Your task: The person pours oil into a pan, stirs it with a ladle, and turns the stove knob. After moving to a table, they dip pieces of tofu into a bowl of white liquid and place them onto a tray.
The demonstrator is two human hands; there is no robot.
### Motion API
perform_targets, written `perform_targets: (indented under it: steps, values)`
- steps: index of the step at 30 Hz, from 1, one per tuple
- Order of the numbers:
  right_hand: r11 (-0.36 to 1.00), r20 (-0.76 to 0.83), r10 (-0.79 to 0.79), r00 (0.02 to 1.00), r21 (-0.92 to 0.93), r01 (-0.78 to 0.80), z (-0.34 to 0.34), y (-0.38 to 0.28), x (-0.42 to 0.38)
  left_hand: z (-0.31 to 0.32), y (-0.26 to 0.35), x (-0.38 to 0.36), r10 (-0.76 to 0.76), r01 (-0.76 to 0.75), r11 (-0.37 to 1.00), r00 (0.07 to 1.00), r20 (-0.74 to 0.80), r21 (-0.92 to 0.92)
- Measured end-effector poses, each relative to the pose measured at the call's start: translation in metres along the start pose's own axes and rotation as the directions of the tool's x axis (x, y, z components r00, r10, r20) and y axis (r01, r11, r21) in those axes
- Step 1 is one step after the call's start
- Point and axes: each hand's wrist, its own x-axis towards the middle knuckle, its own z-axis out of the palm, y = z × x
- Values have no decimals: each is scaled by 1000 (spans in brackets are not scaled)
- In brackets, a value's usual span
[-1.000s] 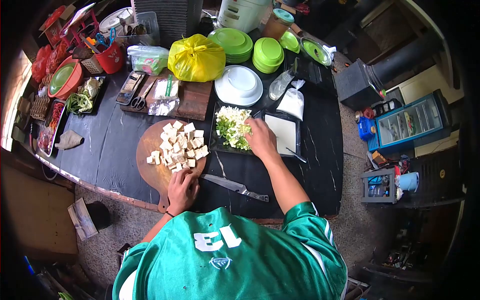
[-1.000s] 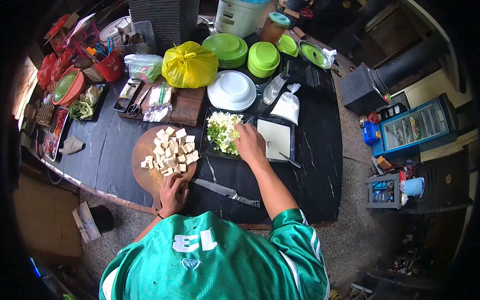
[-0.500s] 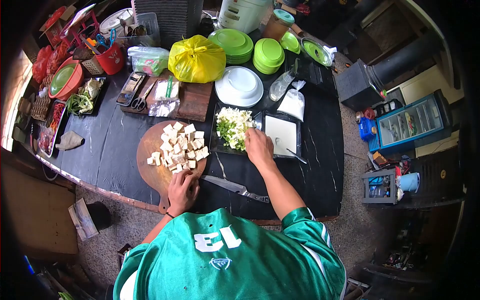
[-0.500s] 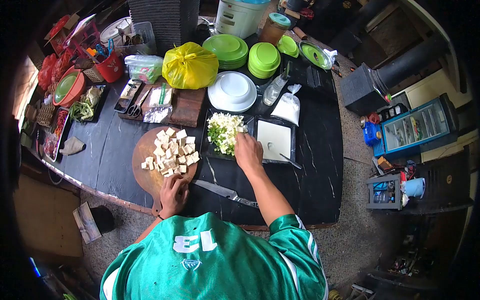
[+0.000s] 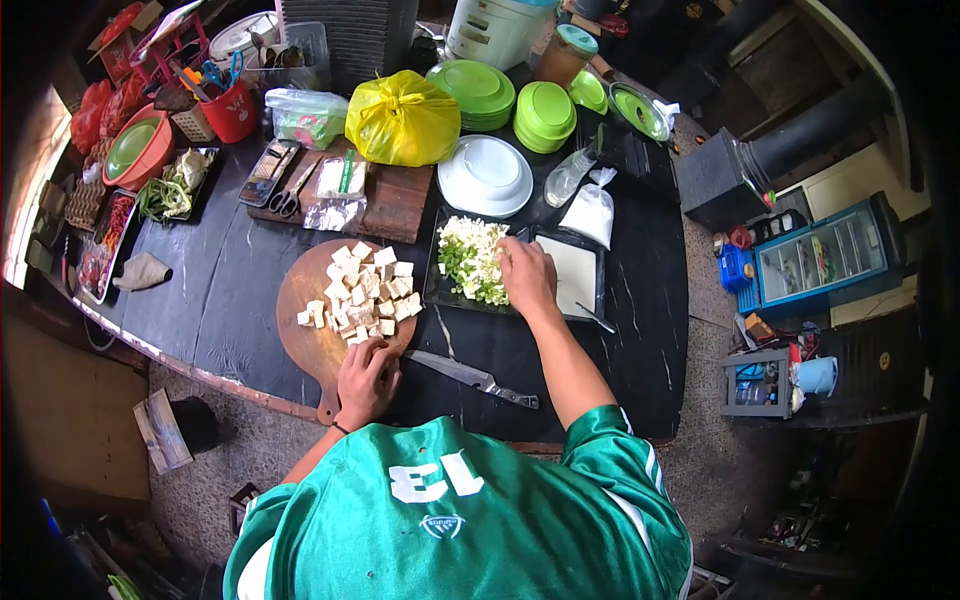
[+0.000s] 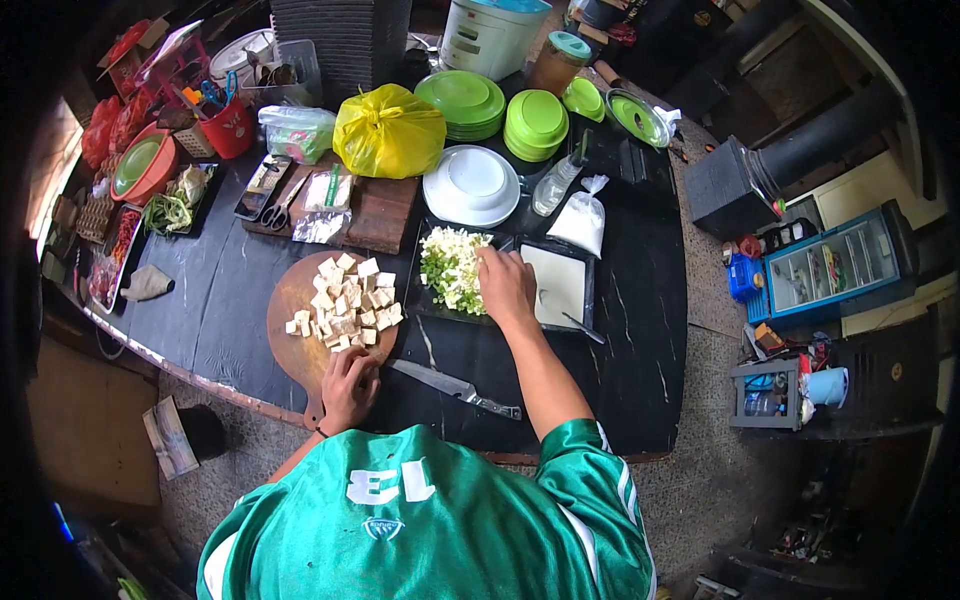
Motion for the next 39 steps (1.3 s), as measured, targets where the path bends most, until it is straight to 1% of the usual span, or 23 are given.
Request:
perform_targets:
  steps: [2,4,5,6,8,9,14,16,18,21,23,24,26,27,28,30,31,32,34,35,36,38,39]
  values:
    - [999,-36,-3,999,43,5,-9,-10,2,1,1,0,-2,2,1000,1000,12,-6]
    - [950,111,105,988,282,-132,-14,-16,6,0,3,2,10,-9,1000,1000,-8,12]
    - [926,217,129,968,324,-196,-13,-16,8,0,4,2,11,-11,1000,1000,-4,12]
    - [924,218,132,967,326,-200,-10,-13,5,0,3,1,14,-14,1000,1000,2,8]
    - [988,-33,-66,997,138,70,1,-6,3,0,1,2,16,-16,1000,1000,-1,10]
    - [986,15,-17,1000,167,14,3,-7,2,0,1,2,17,-17,1000,1000,-3,12]
    - [995,60,-72,996,78,67,3,-17,-11,1,-1,-1,12,-12,1000,1000,10,-4]
    - [992,116,-118,986,44,114,3,-19,-14,2,-2,-1,17,-17,1000,1000,-3,8]
    - [992,103,-129,986,6,129,9,-14,-13,1,-1,-1,16,-16,1000,1000,-6,5]
    - [996,90,-83,992,23,81,5,-14,-7,0,-1,-1,11,-11,1000,1000,-5,3]
    - [986,121,105,987,119,-120,-8,-21,-2,0,0,0,10,-10,1000,1000,0,3]
    - [986,122,107,987,117,-122,-13,-23,0,0,0,0,13,-13,1000,1000,-6,3]
    - [935,164,266,950,196,-295,-19,-26,4,1,0,1,18,-18,1000,1000,-11,0]
    - [966,122,157,980,188,-178,-6,-9,4,0,1,1,17,-17,1000,1000,-10,-1]
    - [966,123,158,980,188,-180,-2,0,2,0,1,1,16,-16,1000,1000,-9,-2]
    - [996,109,-15,994,94,4,0,6,1,-1,0,0,18,-18,1000,1000,-6,-6]
    - [994,110,59,992,87,-68,-3,5,0,-1,0,0,18,-18,1000,1000,-5,-12]
    - [994,111,55,992,87,-65,-5,3,3,0,-1,1,16,-16,1000,1000,-8,-11]
    - [989,128,144,981,-36,-140,-10,-1,3,1,-1,0,21,-21,1000,1000,-17,-6]
    - [997,115,71,991,-50,-66,-5,3,1,1,-1,-1,22,-22,1000,1000,-13,-9]
    - [996,115,76,990,-51,-71,-5,3,-1,0,-1,-1,18,-18,1000,1000,-6,-4]
    - [988,54,-107,993,117,100,-3,0,-5,1,-1,0,16,-16,1000,1000,-1,1]
    - [988,97,-140,985,76,133,-4,-2,-8,1,-1,0,14,-14,1000,1000,1,3]
